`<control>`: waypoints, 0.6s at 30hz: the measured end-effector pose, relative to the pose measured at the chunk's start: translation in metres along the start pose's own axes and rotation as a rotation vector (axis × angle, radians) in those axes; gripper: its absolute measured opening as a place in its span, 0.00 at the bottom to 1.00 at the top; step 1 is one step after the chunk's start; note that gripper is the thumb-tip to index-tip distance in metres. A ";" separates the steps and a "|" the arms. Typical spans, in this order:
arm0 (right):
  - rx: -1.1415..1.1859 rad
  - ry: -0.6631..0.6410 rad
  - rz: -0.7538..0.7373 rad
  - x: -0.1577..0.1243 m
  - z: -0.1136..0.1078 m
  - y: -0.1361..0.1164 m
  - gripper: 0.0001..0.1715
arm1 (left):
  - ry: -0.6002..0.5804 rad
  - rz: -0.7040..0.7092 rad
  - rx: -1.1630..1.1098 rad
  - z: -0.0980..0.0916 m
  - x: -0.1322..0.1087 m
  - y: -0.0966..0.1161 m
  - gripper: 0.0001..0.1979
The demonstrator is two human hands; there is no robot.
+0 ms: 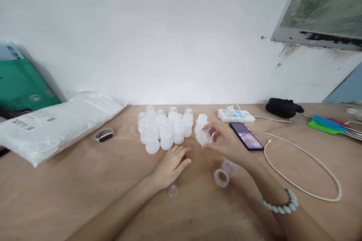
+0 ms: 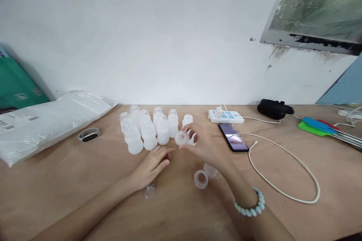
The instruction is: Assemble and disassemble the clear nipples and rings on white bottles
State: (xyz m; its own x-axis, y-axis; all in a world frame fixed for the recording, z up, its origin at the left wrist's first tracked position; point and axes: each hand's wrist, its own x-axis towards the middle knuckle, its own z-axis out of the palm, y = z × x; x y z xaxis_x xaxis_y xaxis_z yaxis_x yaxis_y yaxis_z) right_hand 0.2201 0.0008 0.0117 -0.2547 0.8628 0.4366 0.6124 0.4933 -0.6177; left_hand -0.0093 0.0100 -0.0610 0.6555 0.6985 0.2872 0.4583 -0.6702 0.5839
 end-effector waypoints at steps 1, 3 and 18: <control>-0.025 0.160 -0.014 0.002 -0.003 0.006 0.16 | -0.010 0.001 0.004 0.000 0.000 0.001 0.18; -0.094 0.418 -0.011 0.005 -0.004 0.019 0.17 | -0.027 0.005 0.015 -0.001 0.000 0.002 0.18; 0.159 0.085 0.108 0.002 0.022 0.021 0.18 | 0.016 -0.062 -0.071 0.003 -0.001 0.000 0.24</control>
State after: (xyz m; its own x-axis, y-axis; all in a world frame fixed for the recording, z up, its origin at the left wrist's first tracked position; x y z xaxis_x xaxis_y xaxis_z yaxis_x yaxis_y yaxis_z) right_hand 0.2167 0.0154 -0.0148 -0.1259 0.9024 0.4122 0.5055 0.4159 -0.7560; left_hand -0.0078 0.0081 -0.0637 0.6176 0.7420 0.2608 0.4531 -0.6067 0.6532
